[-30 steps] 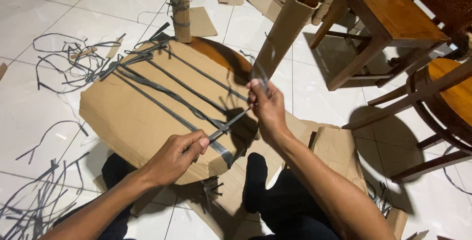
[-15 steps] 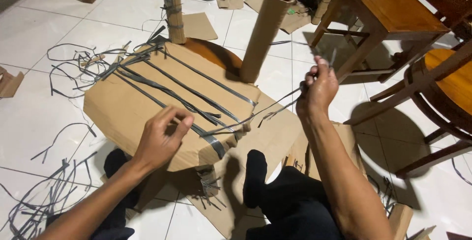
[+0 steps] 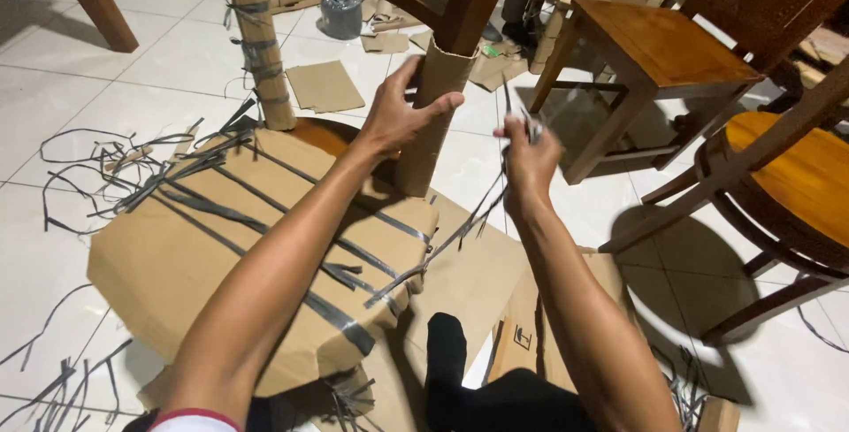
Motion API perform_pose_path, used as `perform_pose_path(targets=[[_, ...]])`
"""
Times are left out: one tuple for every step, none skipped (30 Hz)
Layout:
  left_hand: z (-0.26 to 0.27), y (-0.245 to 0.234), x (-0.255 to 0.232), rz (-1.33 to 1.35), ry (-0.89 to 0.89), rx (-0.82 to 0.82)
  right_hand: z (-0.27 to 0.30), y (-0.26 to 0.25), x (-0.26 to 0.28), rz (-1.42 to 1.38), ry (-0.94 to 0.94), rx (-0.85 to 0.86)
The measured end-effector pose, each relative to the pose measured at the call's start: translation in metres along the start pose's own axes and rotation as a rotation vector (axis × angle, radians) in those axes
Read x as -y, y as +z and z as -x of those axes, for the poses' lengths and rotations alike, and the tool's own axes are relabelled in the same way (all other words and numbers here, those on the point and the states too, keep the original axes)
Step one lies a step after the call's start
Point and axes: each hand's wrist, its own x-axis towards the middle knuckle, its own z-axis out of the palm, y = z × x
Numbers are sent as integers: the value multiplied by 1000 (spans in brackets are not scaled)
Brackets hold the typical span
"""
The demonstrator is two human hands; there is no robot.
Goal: Wrapping chair legs with cardboard and securing them with plastic ties for transport
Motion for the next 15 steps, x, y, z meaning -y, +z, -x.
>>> perform_pose_path(targets=[[-3,10,8,-3,-3,5,-15,8,-5,-2,5,-3],[-5,19,16,11,-23,-57,-30,16,-10,57,-160,-32],[-4,28,25,24,-48,-118,-43,24,-17,118,-318,-60],[-2,31,21,19,-58,-113,-44,29,-17,119,-307,-61],[-2,34,17,25,-68,-148,-46,35,-16,109,-311,-64],[-1,37,13,31,-79,-184,-48,41,-14,100,-316,-67],[-2,39,9,29,-88,-181,-53,45,-17,103,-307,-67],[-2,41,5,-28,-109,-231,-58,50,-19,170,-371,-36],[-3,44,0,-81,-128,-282,-64,53,-21,241,-438,-3],[-5,43,2,-78,-136,-280,-64,57,-15,248,-432,-2],[-7,41,3,-119,27,-266,-63,62,-7,301,-514,58],[-8,39,3,-160,191,-252,-61,67,1,354,-595,119],[-9,39,5,-161,193,-252,-64,71,0,352,-596,119],[-10,38,6,-166,222,-260,-67,76,0,232,-662,246],[-10,39,6,-167,249,-268,-69,78,0,115,-724,374]])
